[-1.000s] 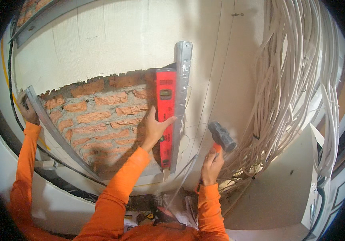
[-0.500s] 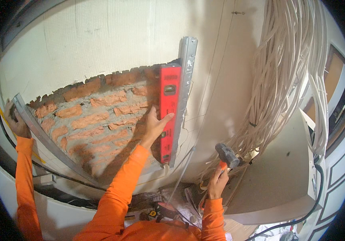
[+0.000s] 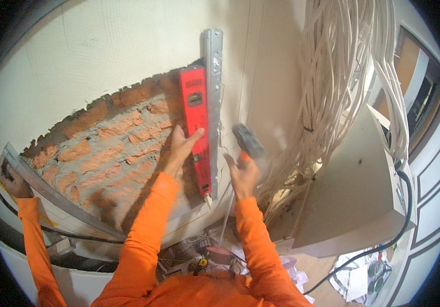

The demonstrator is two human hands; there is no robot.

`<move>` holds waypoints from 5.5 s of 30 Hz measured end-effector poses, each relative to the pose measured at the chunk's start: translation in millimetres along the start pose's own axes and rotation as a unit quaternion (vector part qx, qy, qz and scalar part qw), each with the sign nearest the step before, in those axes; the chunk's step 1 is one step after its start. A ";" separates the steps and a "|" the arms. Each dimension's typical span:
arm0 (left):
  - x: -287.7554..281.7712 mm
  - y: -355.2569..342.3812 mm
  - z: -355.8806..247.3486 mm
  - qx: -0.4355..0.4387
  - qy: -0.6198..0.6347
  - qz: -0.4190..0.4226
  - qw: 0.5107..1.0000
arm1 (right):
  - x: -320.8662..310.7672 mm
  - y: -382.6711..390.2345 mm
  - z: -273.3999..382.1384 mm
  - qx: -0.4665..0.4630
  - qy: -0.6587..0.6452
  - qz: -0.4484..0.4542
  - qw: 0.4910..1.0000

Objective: The person positions a metal level against a wall trim piece to check alignment, then uses a hammer to tap the trim into place. They measure the wall opening with a tape measure and continue adjusting the trim.

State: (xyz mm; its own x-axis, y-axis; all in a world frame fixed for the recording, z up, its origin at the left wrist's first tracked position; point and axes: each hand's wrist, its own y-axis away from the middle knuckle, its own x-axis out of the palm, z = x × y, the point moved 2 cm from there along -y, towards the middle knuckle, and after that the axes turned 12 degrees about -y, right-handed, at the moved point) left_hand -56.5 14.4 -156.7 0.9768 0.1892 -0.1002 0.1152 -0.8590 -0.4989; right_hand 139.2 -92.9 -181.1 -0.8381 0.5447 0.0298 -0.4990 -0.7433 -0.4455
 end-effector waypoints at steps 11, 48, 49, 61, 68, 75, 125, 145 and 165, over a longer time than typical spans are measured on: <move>-6.3 -14.3 -22.6 -0.001 0.000 0.141 0.990 | 67.9 -28.9 -26.4 -0.030 -0.085 -0.017 0.996; 7.5 -7.9 -30.0 -0.018 -0.035 0.072 0.997 | 74.3 -31.7 -47.2 0.003 -0.101 -0.005 0.995; 9.9 -5.3 -28.1 -0.013 -0.023 0.068 0.997 | 69.1 -29.2 -41.4 0.046 -0.099 0.005 0.994; 11.6 -1.2 -20.2 -0.039 -0.039 0.036 0.998 | 52.9 -29.4 -44.5 0.082 -0.079 0.075 0.991; 16.5 31.4 14.1 -0.089 -0.051 0.028 0.994 | 2.0 25.3 -125.1 0.041 -0.070 0.007 0.997; 31.9 46.5 27.0 -0.099 -0.067 0.021 0.993 | -33.5 63.6 -182.0 0.111 -0.030 -0.011 0.993; 40.1 201.0 289.3 -0.188 -0.170 0.023 0.967 | 8.6 198.0 -388.1 0.322 -0.200 0.015 0.925; 58.4 186.0 245.4 -0.290 -0.208 0.009 0.934 | 72.6 191.6 -403.5 0.230 -0.032 -0.064 0.971; 41.7 191.5 259.2 -0.251 -0.196 0.048 0.947 | 71.5 192.6 -391.6 0.280 -0.047 -0.025 0.959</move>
State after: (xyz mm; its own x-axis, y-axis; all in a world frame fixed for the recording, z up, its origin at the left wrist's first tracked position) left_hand -40.5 -18.8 -479.5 0.8562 0.1764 -0.4857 0.1966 -0.9804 -0.0095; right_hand 69.5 -45.1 -615.1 -0.8132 0.5673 0.1300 -0.5573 -0.8234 0.1069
